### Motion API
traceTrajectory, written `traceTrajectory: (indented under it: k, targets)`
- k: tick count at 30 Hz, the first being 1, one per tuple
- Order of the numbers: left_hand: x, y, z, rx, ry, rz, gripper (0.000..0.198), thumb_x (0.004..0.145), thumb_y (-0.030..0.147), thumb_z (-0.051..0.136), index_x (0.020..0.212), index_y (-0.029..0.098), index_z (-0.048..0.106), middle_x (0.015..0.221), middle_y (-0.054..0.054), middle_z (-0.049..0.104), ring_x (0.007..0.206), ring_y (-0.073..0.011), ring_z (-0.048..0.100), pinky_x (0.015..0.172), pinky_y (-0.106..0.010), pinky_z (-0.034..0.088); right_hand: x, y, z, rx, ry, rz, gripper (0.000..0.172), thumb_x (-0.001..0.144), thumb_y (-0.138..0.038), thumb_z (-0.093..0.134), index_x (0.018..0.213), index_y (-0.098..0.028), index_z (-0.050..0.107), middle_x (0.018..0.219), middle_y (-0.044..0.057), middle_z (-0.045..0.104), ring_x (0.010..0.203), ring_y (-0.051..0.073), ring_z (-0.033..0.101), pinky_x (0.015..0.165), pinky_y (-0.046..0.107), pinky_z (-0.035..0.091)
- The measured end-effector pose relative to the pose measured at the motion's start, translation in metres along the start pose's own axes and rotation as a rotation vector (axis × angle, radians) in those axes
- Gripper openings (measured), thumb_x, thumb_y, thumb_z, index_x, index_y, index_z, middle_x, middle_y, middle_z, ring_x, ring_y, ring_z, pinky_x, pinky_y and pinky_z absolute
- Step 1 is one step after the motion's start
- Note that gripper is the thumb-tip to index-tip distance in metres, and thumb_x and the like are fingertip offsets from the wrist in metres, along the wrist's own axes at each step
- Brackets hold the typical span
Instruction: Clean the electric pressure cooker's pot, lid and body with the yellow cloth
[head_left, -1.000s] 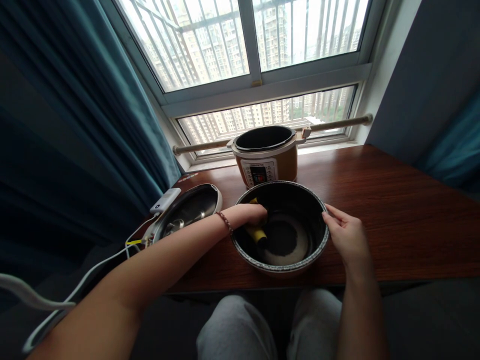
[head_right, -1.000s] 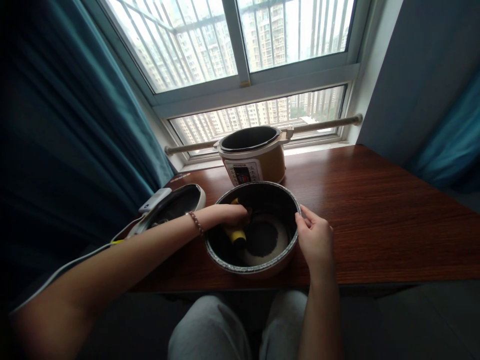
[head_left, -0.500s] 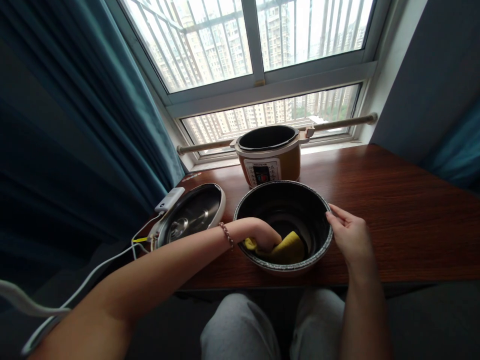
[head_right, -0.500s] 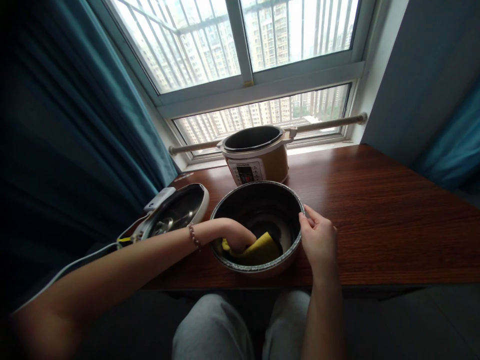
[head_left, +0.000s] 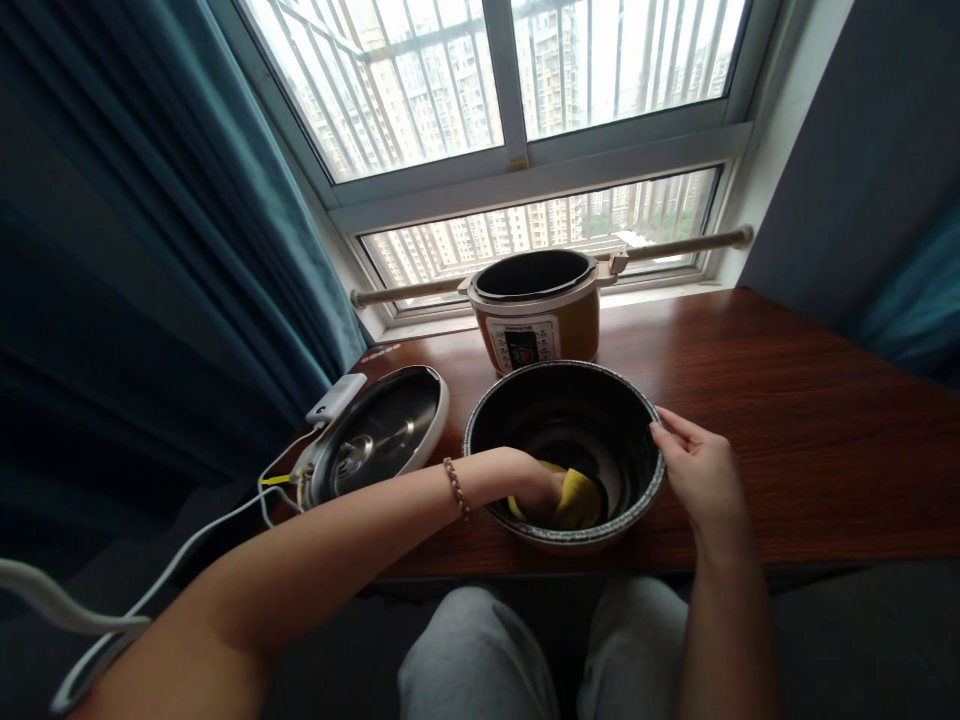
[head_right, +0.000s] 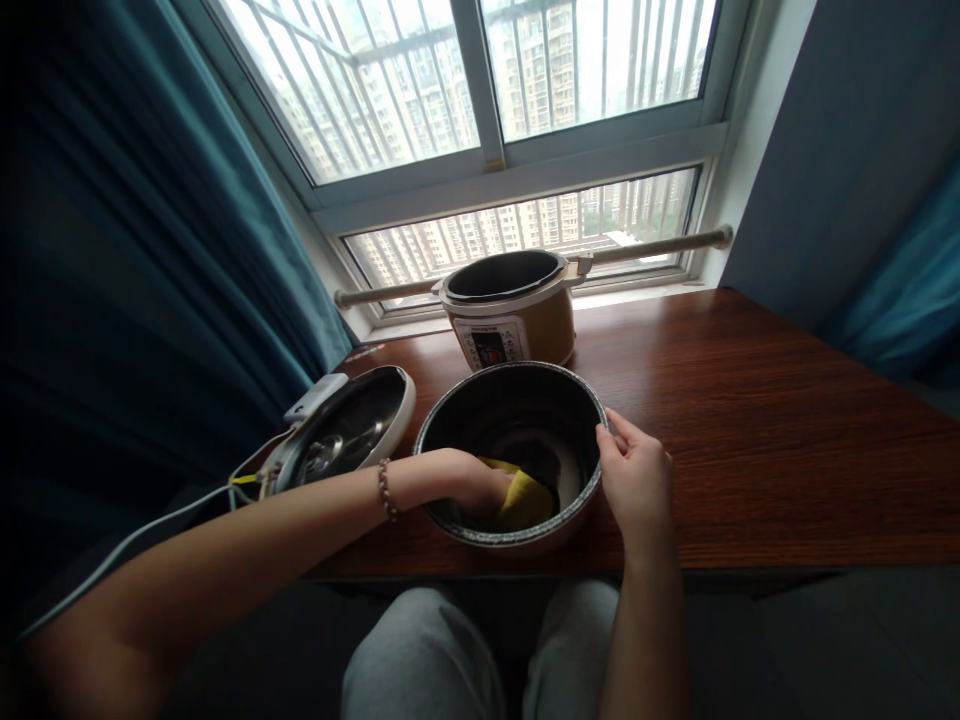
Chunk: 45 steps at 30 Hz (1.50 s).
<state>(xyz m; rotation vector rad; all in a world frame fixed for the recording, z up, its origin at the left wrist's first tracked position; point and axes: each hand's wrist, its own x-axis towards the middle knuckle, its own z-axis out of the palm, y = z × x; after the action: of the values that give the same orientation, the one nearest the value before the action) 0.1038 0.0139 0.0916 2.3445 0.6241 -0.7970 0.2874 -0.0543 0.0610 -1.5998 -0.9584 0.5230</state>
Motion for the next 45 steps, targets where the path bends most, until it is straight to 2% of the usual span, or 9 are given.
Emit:
traceTrajectory:
  k: [5, 10, 15, 22, 27, 30, 33, 38, 45]
  targets:
    - [-0.003, -0.017, -0.013, 0.157, -0.077, -0.285, 0.050, 0.063, 0.016, 0.061, 0.113, 0.014, 0.057, 0.110, -0.013, 0.064, 0.086, -0.0238, 0.061, 0.074, -0.031, 0.048, 0.000, -0.001, 0.000, 0.004, -0.007, 0.010, 0.044, 0.075, -0.037, 0.057, 0.111, -0.015, 0.065, 0.098, 0.011, 0.069, 0.095, 0.029, 0.064, 0.081, 0.035, 0.050]
    - [-0.005, -0.030, -0.028, 0.289, 0.063, -0.433, 0.051, 0.066, 0.015, 0.062, 0.117, 0.012, 0.057, 0.128, -0.020, 0.051, 0.107, -0.0346, 0.053, 0.088, -0.043, 0.043, 0.000, -0.002, -0.001, 0.004, -0.013, 0.017, 0.044, 0.075, -0.037, 0.057, 0.112, -0.015, 0.065, 0.098, 0.011, 0.069, 0.094, 0.028, 0.064, 0.080, 0.035, 0.050]
    - [-0.005, -0.035, -0.030, 0.314, 0.173, -0.408, 0.056, 0.075, 0.015, 0.055, 0.130, 0.018, 0.045, 0.143, -0.017, 0.035, 0.123, -0.0346, 0.041, 0.098, -0.048, 0.035, 0.000, 0.000, 0.000, 0.016, -0.010, 0.010, 0.045, 0.075, -0.038, 0.056, 0.112, -0.013, 0.065, 0.096, 0.012, 0.070, 0.093, 0.028, 0.065, 0.079, 0.035, 0.050]
    - [-0.006, -0.028, -0.027, 0.140, 0.006, -0.311, 0.042, 0.066, 0.009, 0.058, 0.108, 0.014, 0.064, 0.099, -0.014, 0.068, 0.079, -0.0241, 0.063, 0.072, -0.035, 0.049, 0.000, -0.001, 0.000, -0.024, -0.002, 0.030, 0.045, 0.075, -0.039, 0.056, 0.112, -0.014, 0.065, 0.096, 0.012, 0.070, 0.092, 0.028, 0.065, 0.079, 0.035, 0.050]
    - [-0.024, -0.009, -0.029, -0.025, 0.004, -0.146, 0.038, 0.078, 0.016, 0.050, 0.113, 0.023, 0.062, 0.107, -0.002, 0.068, 0.085, -0.0168, 0.063, 0.073, -0.025, 0.047, -0.004, -0.007, -0.001, -0.083, 0.004, 0.036, 0.046, 0.077, -0.040, 0.054, 0.113, -0.014, 0.064, 0.097, 0.013, 0.069, 0.094, 0.027, 0.064, 0.081, 0.036, 0.048]
    - [-0.046, 0.006, -0.029, -0.106, 0.251, -0.113, 0.037, 0.087, 0.026, 0.040, 0.118, 0.022, 0.059, 0.118, -0.002, 0.063, 0.098, -0.0165, 0.060, 0.083, -0.024, 0.043, -0.005, -0.011, -0.002, -0.119, 0.009, 0.034, 0.044, 0.078, -0.039, 0.052, 0.113, -0.015, 0.064, 0.098, 0.014, 0.069, 0.095, 0.028, 0.064, 0.081, 0.036, 0.047]
    - [-0.071, 0.016, -0.021, -0.248, 0.792, -0.144, 0.034, 0.087, 0.033, 0.041, 0.112, 0.021, 0.061, 0.108, -0.003, 0.067, 0.093, -0.0164, 0.061, 0.080, -0.024, 0.044, -0.006, -0.013, -0.002, -0.151, 0.023, 0.045, 0.043, 0.078, -0.038, 0.052, 0.112, -0.015, 0.065, 0.096, 0.013, 0.069, 0.094, 0.027, 0.064, 0.083, 0.036, 0.046]
    - [-0.085, 0.009, 0.012, -0.285, 1.531, -0.560, 0.021, 0.083, 0.030, 0.049, 0.093, 0.018, 0.062, 0.082, -0.004, 0.064, 0.070, -0.0158, 0.058, 0.070, -0.028, 0.045, -0.008, -0.016, -0.001, -0.196, 0.050, 0.065, 0.041, 0.078, -0.036, 0.053, 0.112, -0.017, 0.065, 0.092, 0.012, 0.070, 0.094, 0.028, 0.064, 0.082, 0.036, 0.046]
    - [-0.076, -0.008, 0.041, -0.462, 1.521, -0.763, 0.040, 0.082, 0.036, 0.051, 0.110, 0.008, 0.058, 0.096, -0.013, 0.063, 0.082, -0.0218, 0.060, 0.079, -0.035, 0.046, -0.012, -0.025, 0.001, -0.320, 0.026, 0.043, 0.042, 0.082, -0.037, 0.049, 0.115, -0.014, 0.063, 0.099, 0.014, 0.069, 0.097, 0.028, 0.062, 0.082, 0.035, 0.045]
